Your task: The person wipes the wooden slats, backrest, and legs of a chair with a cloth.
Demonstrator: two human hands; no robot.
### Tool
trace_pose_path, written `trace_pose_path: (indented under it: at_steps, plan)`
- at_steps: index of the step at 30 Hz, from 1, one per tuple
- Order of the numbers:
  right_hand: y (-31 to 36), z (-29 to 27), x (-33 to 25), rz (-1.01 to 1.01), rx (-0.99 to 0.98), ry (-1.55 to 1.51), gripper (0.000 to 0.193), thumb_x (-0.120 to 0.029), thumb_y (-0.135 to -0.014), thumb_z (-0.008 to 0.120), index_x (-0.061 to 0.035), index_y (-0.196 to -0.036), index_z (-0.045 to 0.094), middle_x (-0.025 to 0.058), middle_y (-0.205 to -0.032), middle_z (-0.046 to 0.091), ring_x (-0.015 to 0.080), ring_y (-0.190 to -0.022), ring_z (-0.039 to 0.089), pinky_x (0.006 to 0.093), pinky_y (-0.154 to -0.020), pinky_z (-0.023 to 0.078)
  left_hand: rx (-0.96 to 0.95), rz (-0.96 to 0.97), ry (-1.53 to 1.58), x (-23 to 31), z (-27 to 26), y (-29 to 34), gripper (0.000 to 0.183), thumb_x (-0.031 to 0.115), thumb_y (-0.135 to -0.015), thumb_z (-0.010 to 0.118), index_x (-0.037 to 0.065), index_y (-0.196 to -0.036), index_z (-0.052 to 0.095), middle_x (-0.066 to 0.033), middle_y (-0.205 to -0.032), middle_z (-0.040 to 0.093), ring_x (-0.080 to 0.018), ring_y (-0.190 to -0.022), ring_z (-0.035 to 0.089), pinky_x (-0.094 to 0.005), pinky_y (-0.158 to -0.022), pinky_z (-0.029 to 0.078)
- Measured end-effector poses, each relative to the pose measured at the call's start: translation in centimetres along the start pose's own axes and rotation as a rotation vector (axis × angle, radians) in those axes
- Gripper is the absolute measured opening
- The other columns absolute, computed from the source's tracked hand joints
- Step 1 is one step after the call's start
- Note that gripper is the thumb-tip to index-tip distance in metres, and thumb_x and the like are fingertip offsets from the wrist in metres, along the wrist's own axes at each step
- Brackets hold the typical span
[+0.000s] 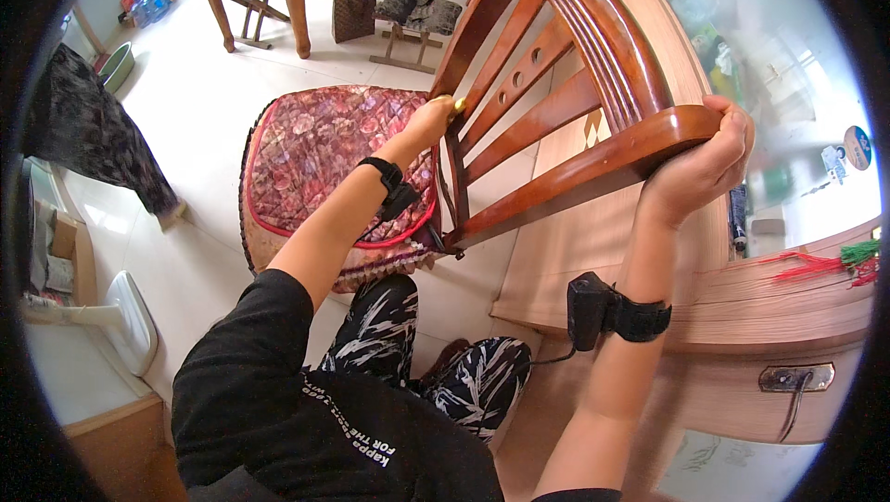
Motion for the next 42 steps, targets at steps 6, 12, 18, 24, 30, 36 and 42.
trace_pose_path:
  at_steps: [6, 12, 18, 24, 30, 36, 42]
  plan:
    - [0.2, 0.0, -0.1, 0.019, 0.029, -0.008, 0.036, -0.025, -0.083, 0.032, -0.0002, -0.070, 0.056, 0.0091, -0.076, 0.052, 0.0214, -0.073, 0.049, 0.0313, -0.073, 0.037, -0.029, 0.052, -0.254, 0.4, 0.6, 0.4, 0.022, 0.000, -0.075, 0.044, 0.003, -0.087, 0.062, -0.0140, -0.088, 0.062, -0.0294, -0.095, 0.055, -0.0362, -0.079, 0.046]
    - [0.8, -0.2, 0.5, 0.031, 0.023, 0.001, 0.036, -0.025, -0.083, 0.032, -0.0007, -0.070, 0.056, 0.0092, -0.076, 0.053, 0.0214, -0.072, 0.049, 0.0312, -0.072, 0.038, -0.029, -0.033, -0.259, 0.7, -0.1, 2.8, 0.019, 0.004, -0.076, 0.046, 0.002, -0.082, 0.063, -0.0144, -0.083, 0.062, -0.0325, -0.086, 0.057, -0.0396, -0.073, 0.048]
    - [0.4, -0.1, 0.6, 0.011, 0.018, 0.016, 0.037, -0.026, -0.082, 0.032, -0.0009, -0.072, 0.057, 0.0085, -0.080, 0.054, 0.0210, -0.076, 0.050, 0.0307, -0.074, 0.039, 0.004, 0.008, -0.313, 0.8, -0.5, 1.3, 0.016, 0.004, -0.076, 0.048, 0.002, -0.084, 0.061, -0.0141, -0.086, 0.061, -0.0311, -0.088, 0.056, -0.0383, -0.071, 0.049]
    - [0.3, 0.3, 1.1, 0.035, -0.009, -0.008, 0.037, -0.027, -0.081, 0.033, -0.0015, -0.076, 0.058, 0.0070, -0.086, 0.053, 0.0194, -0.082, 0.051, 0.0298, -0.076, 0.039, 0.191, 0.062, -0.360, 0.7, -0.5, 1.1, 0.017, 0.003, -0.076, 0.050, -0.002, -0.091, 0.056, -0.0147, -0.093, 0.057, -0.0317, -0.089, 0.055, -0.0346, -0.072, 0.050]
    - [0.2, 0.0, 0.7, 0.055, -0.001, -0.019, 0.036, -0.027, -0.081, 0.033, -0.0019, -0.075, 0.058, 0.0068, -0.086, 0.053, 0.0190, -0.082, 0.050, 0.0294, -0.076, 0.039, 0.136, -0.134, -0.379, 1.3, 0.5, 3.1, 0.013, 0.002, -0.076, 0.048, -0.004, -0.086, 0.054, -0.0183, -0.081, 0.059, -0.0329, -0.082, 0.057, -0.0360, -0.069, 0.050]
    - [0.7, -0.8, 0.0, 0.004, 0.059, -0.018, 0.038, -0.026, -0.083, 0.034, 0.0019, -0.070, 0.056, 0.0098, -0.076, 0.054, 0.0211, -0.072, 0.050, 0.0310, -0.070, 0.039, -0.082, -0.323, -0.171, 1.2, 1.9, 6.4, 0.016, 0.012, -0.077, 0.052, -0.003, -0.082, 0.055, -0.0215, -0.078, 0.061, -0.0335, -0.078, 0.061, -0.0400, -0.065, 0.050]
    - [0.4, -1.3, -0.8, -0.043, 0.065, -0.038, 0.037, -0.024, -0.083, 0.035, 0.0022, -0.069, 0.057, 0.0106, -0.075, 0.056, 0.0221, -0.070, 0.052, 0.0309, -0.068, 0.041, -0.067, -0.239, -0.046, 3.4, 2.1, 10.0, 0.018, 0.016, -0.078, 0.053, 0.001, -0.083, 0.060, -0.0218, -0.076, 0.061, -0.0371, -0.072, 0.060, -0.0427, -0.063, 0.047]
Point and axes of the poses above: each hand's wrist, its own y-axis away from the middle knuckle, its own z-axis out of the palm, x = y × z, the point moved 9 cm from there along -y, towards the middle knuckle
